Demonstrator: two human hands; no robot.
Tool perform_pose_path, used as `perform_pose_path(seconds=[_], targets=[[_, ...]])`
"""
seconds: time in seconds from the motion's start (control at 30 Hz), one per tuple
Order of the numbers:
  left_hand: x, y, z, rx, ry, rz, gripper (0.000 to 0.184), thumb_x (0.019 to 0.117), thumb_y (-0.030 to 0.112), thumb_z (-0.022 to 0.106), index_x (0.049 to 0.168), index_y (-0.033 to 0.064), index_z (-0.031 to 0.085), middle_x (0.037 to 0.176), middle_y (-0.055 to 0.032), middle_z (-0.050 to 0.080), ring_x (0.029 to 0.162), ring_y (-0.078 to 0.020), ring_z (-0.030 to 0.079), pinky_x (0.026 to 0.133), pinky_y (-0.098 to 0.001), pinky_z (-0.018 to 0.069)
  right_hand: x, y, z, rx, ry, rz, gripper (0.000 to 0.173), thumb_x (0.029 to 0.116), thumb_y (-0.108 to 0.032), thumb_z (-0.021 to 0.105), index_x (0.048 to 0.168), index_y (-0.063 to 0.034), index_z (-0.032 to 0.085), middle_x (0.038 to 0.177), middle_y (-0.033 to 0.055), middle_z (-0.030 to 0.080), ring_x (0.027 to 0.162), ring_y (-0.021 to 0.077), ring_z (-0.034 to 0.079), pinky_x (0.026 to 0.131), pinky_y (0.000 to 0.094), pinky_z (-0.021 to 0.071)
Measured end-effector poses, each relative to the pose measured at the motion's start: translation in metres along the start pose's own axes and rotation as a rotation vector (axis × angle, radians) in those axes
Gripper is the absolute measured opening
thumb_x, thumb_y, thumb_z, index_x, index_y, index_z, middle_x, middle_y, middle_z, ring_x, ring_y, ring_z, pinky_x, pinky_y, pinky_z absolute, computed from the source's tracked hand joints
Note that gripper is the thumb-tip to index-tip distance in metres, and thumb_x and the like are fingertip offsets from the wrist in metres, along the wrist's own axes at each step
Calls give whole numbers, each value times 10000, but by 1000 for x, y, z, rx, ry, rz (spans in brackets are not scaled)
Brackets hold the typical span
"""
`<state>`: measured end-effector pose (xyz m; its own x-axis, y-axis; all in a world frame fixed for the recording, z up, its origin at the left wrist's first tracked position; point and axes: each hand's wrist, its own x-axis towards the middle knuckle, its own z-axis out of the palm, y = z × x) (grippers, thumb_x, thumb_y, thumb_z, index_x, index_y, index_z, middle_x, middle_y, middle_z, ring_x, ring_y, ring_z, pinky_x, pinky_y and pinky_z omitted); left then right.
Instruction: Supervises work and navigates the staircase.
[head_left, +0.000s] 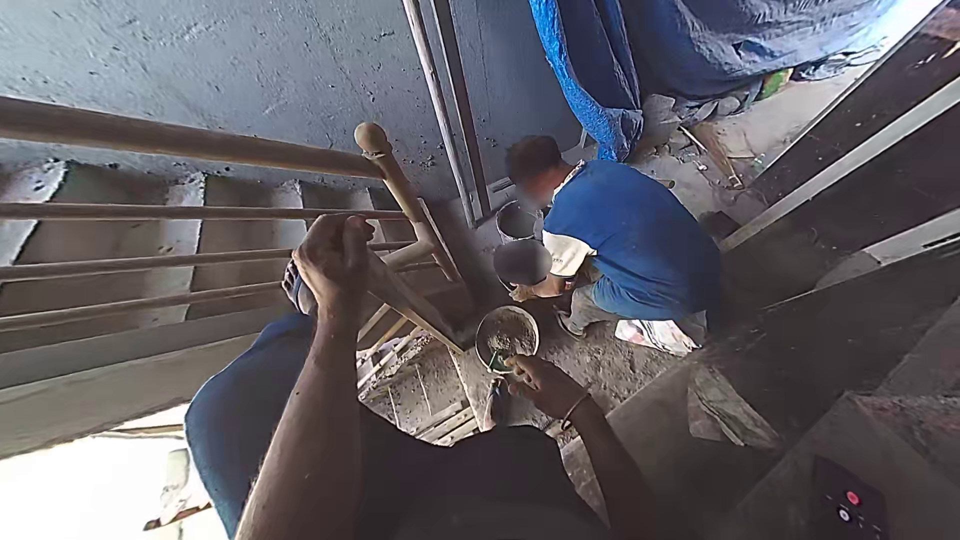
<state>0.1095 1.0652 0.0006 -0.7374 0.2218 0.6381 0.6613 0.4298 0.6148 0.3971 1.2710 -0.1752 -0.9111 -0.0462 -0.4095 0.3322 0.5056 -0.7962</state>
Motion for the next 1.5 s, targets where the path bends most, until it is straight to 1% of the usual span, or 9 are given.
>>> perform_pose_path(seconds=[0.13, 0.27, 0.63, 0.83, 0.97, 1.07, 1.23, 1.4, 1.5], targets=[[2, 3, 1, 13, 11, 15, 350, 1072, 333, 471, 1049, 57, 685, 908, -41, 713, 796, -109, 677, 762, -362, 575, 0, 3, 1, 9, 23, -6, 575, 1002, -441, 615, 1490, -155, 512, 1287, 140, 637, 1092, 270, 652, 992, 471, 520], [3, 5, 3, -12, 10, 6, 357, 1066, 351, 476, 1033, 58, 679, 884, -30, 704, 771, -104, 667, 737, -353, 568, -1, 2, -1, 12, 18, -3, 573, 1004, -435, 616, 1490, -150, 511, 1298, 147, 636, 1119, 277, 648, 1011, 475, 512], [4, 2, 1, -10, 18, -3, 358, 1067, 345, 461, 1049, 63, 681, 909, -37, 713, 803, -117, 682, 764, -380, 579, -1, 2, 0, 3, 17, -2, 566, 1008, -420, 614, 1491, -144, 511, 1284, 145, 637, 1099, 270, 647, 1009, 459, 511], [3, 3, 1, -4, 17, 9, 381, 1070, 356, 455, 1057, 56, 689, 910, -41, 715, 809, -109, 686, 779, -368, 583, -1, -1, -1, 5, 2, 6, 574, 1009, -414, 616, 1499, -137, 499, 1307, 154, 630, 1114, 282, 648, 1017, 466, 509], [3, 0, 2, -6, 17, 3, 375, 1076, 354, 450, 1060, 61, 683, 914, -37, 714, 806, -114, 684, 776, -371, 583, 0, 1, 0, -4, 12, 8, 568, 1004, -431, 617, 1489, -155, 511, 1301, 142, 636, 1118, 276, 650, 1016, 469, 513], [3, 0, 2, -38, 17, 13, 366, 1068, 336, 459, 1054, 44, 680, 918, -49, 716, 814, -122, 691, 781, -372, 589, -1, 0, -1, 0, 15, -3, 567, 1006, -413, 621, 1491, -142, 508, 1292, 151, 634, 1113, 283, 645, 1015, 464, 509], [3, 0, 4, -89, 15, -1, 331, 1070, 324, 482, 1064, 56, 677, 925, -32, 719, 818, -110, 695, 777, -352, 598, 1, 2, 1, -4, 21, -4, 562, 1003, -421, 621, 1485, -153, 514, 1277, 140, 640, 1104, 276, 647, 1007, 468, 512], [4, 3, 4, -45, 10, 8, 345, 1069, 325, 466, 1053, 56, 682, 925, -41, 718, 818, -110, 692, 785, -358, 594, 2, 4, 1, -4, 19, -7, 564, 1006, -423, 617, 1487, -149, 512, 1276, 141, 640, 1102, 274, 649, 1005, 463, 516], [1, -1, 4, 15, -6, -19, 354, 1086, 364, 442, 1061, 107, 684, 948, -18, 712, 829, -116, 684, 782, -385, 586, 2, 3, 1, -8, 13, -1, 568, 1010, -418, 612, 1496, -145, 503, 1292, 143, 636, 1119, 272, 649, 1017, 458, 513]])
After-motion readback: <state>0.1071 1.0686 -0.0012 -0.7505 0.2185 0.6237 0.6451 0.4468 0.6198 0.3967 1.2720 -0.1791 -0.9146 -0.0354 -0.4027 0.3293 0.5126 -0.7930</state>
